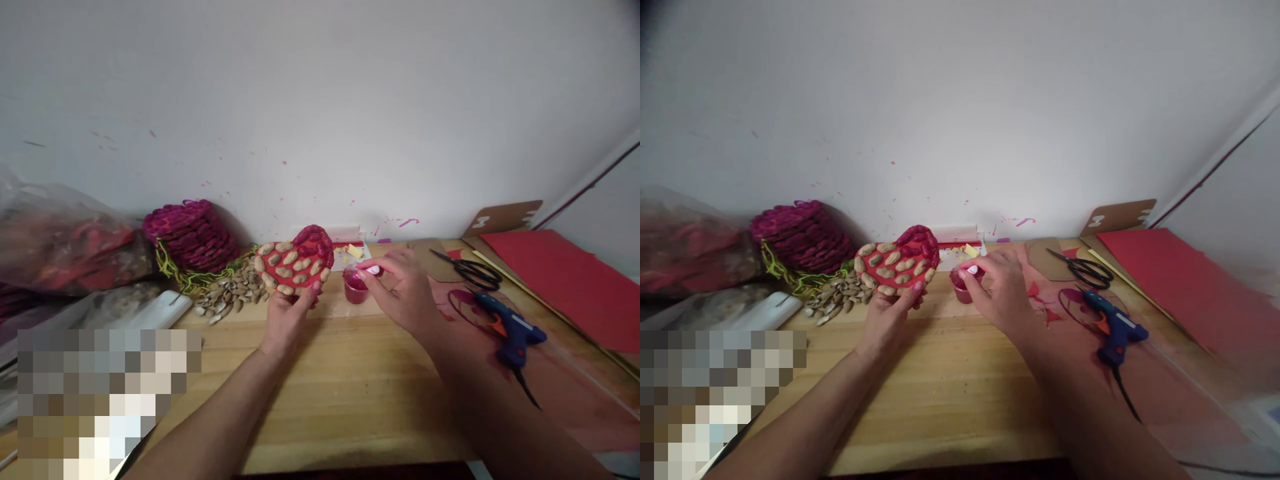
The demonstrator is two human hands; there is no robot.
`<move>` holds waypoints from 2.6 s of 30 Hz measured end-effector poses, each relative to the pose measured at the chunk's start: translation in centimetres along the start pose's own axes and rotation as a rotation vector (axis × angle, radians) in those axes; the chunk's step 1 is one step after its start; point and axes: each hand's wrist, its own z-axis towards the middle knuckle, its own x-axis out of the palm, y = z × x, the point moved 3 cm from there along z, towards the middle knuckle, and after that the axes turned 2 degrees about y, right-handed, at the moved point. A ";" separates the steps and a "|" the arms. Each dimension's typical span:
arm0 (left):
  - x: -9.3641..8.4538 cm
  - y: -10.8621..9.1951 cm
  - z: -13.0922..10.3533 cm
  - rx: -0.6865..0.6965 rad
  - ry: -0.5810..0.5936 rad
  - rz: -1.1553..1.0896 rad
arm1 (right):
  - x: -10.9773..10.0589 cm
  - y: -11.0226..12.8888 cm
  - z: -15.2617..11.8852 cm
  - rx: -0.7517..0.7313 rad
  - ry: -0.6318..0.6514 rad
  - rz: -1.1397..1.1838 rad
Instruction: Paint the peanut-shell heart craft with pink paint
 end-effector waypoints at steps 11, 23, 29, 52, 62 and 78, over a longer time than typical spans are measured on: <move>0.1 -0.3 0.0 -0.003 -0.008 0.030 | -0.1 -1.0 0.0 0.214 0.024 0.178; 0.3 -1.0 -0.3 0.035 0.021 0.049 | -1.9 -0.6 0.1 0.235 -0.163 0.328; 0.3 -1.1 -0.6 0.025 0.026 0.066 | -2.6 1.2 -0.4 0.138 -0.264 0.496; 1.1 -1.6 -1.4 0.165 0.090 0.251 | 0.0 4.6 -1.6 -0.307 -0.034 0.259; 1.2 -1.8 -1.6 0.142 0.059 0.311 | -0.1 4.7 -1.5 -0.325 -0.026 0.247; 1.0 -1.9 -1.5 0.173 0.063 0.328 | 0.0 4.7 -1.5 -0.356 0.010 0.256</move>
